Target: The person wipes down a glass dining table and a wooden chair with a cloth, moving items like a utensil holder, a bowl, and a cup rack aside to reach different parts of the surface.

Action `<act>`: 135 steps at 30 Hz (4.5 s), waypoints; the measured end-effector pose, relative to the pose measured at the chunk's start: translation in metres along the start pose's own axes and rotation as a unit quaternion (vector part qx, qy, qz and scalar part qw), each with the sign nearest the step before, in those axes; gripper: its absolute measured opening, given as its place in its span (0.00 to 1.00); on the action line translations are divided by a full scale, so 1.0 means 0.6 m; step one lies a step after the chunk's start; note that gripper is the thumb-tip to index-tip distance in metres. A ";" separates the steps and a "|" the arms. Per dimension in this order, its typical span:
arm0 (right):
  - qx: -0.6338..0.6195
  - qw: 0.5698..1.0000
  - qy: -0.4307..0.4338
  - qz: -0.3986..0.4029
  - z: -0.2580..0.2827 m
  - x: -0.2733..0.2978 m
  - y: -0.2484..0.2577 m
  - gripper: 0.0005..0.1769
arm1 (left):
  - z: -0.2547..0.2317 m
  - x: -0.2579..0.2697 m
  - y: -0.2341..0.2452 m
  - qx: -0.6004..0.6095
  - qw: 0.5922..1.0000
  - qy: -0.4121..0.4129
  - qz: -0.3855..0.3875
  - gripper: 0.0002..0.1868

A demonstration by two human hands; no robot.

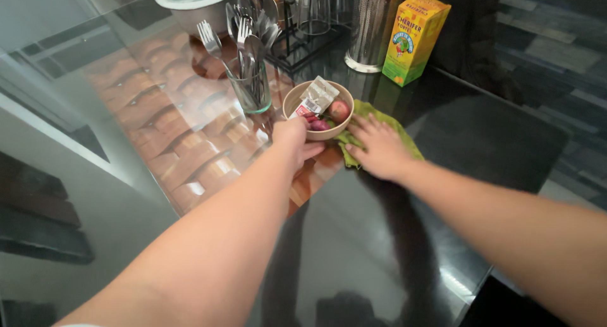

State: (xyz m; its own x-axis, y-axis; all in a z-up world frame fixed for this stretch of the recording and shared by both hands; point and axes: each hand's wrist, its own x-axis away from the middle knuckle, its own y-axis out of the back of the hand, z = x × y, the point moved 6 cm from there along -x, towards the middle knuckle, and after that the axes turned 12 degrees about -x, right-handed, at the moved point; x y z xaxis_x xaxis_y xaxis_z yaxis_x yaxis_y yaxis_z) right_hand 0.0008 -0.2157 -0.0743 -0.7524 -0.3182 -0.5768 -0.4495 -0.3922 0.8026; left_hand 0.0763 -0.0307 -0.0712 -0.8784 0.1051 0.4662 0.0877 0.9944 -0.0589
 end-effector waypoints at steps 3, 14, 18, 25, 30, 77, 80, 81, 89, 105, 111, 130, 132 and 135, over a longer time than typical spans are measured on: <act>-0.066 0.963 -0.215 0.149 -0.097 0.042 0.046 0.31 | -0.065 0.047 0.028 -0.351 0.873 -0.100 -0.323 0.42; 0.079 0.820 -0.561 0.081 -0.243 0.278 0.196 0.29 | -0.201 -0.052 -0.311 -0.460 0.764 -0.428 -0.144 0.39; 0.066 0.927 -0.367 0.049 -0.150 0.230 0.195 0.34 | -0.217 -0.146 -0.405 -0.405 0.812 -0.413 -0.082 0.50; 0.063 0.927 -0.360 0.082 -0.209 0.230 0.189 0.34 | -0.218 -0.174 -0.409 -0.417 0.803 -0.416 -0.094 0.48; 0.103 0.905 -0.413 -0.007 -0.321 0.197 0.125 0.36 | -0.204 -0.109 -0.322 -0.381 0.828 -0.398 -0.104 0.45; 0.206 0.915 -0.344 -0.049 -0.295 0.206 0.178 0.34 | -0.235 -0.030 -0.213 -0.495 0.716 -0.462 -0.167 0.35; -0.006 0.904 -0.426 0.033 -0.203 0.168 0.095 0.26 | -0.227 -0.014 -0.049 -0.452 0.745 -0.418 -0.258 0.26; -0.021 0.937 -0.347 0.019 -0.135 0.135 0.072 0.28 | -0.217 -0.014 -0.009 -0.438 0.774 -0.371 -0.268 0.24; -0.063 0.966 -0.196 0.159 -0.028 0.112 0.105 0.32 | -0.056 -0.059 0.054 -0.105 0.994 0.027 0.031 0.25; -0.193 0.973 -0.008 0.124 0.241 0.142 0.142 0.33 | -0.051 -0.051 -0.228 -0.122 0.974 -0.079 0.172 0.23; -0.065 0.970 -0.200 0.121 0.092 0.187 0.192 0.37 | -0.002 -0.046 -0.417 -0.124 0.967 -0.050 0.217 0.21; -0.104 0.964 -0.184 0.159 0.029 0.118 0.128 0.35 | -0.250 -0.196 -0.312 -0.357 0.800 -0.430 -0.218 0.27; -0.032 0.968 -0.232 0.086 0.021 0.125 0.145 0.35 | -0.312 -0.224 -0.303 -0.369 0.779 -0.443 -0.244 0.26; -0.074 0.963 -0.230 0.123 0.066 0.140 0.130 0.35 | -0.351 -0.258 -0.334 -0.441 0.751 -0.457 -0.179 0.29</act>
State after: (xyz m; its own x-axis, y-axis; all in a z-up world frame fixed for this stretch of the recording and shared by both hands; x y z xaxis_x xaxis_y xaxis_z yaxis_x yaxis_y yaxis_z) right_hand -0.1167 -0.2387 -0.0543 -0.9762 -0.0156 -0.2163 -0.1820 -0.4831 0.8564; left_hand 0.2934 -0.2440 0.0544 -0.8407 0.1778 -0.5115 -0.3084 0.6191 0.7222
